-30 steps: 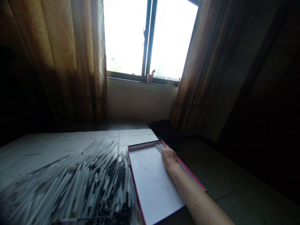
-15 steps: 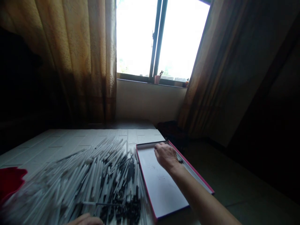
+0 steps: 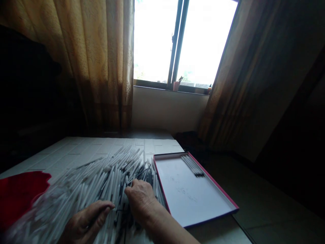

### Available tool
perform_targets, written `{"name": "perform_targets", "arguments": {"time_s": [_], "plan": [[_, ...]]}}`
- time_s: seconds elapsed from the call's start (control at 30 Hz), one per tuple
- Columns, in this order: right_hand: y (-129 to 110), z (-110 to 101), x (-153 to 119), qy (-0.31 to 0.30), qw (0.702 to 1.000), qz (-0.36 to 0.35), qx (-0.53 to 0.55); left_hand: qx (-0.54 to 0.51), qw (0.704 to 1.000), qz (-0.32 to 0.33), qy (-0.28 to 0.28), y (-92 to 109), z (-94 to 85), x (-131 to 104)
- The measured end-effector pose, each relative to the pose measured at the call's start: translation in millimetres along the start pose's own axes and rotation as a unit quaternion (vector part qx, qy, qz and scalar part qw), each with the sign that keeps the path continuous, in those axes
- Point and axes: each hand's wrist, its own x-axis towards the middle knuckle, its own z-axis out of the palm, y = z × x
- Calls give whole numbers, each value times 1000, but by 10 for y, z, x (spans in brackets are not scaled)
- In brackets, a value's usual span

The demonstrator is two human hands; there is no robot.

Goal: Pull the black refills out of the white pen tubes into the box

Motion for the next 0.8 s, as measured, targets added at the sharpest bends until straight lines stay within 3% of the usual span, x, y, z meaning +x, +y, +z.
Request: {"name": "perform_targets", "arguments": {"time_s": [0.33,0.53,0.6,0.67,0.73,0.8], "plan": [[64,-86,-4,-5,998,-61,-34,6,1000,7,-2,-29,4,-7],[108,-188,-112,65,998,-23,-14,21,1000,-12,11,2,9,13],[89,-199,-194,117,991,5,66,32,999,-24,17,-6,14,3],[42,-188,-279,163,954,30,250,50,998,-24,16,-17,20,-15],[-25,-152,-350,161,863,45,477,68,997,-4,20,-20,32,-39],[-100,-90,-394,116,759,45,639,74,997,15,13,-7,53,-67]]}}
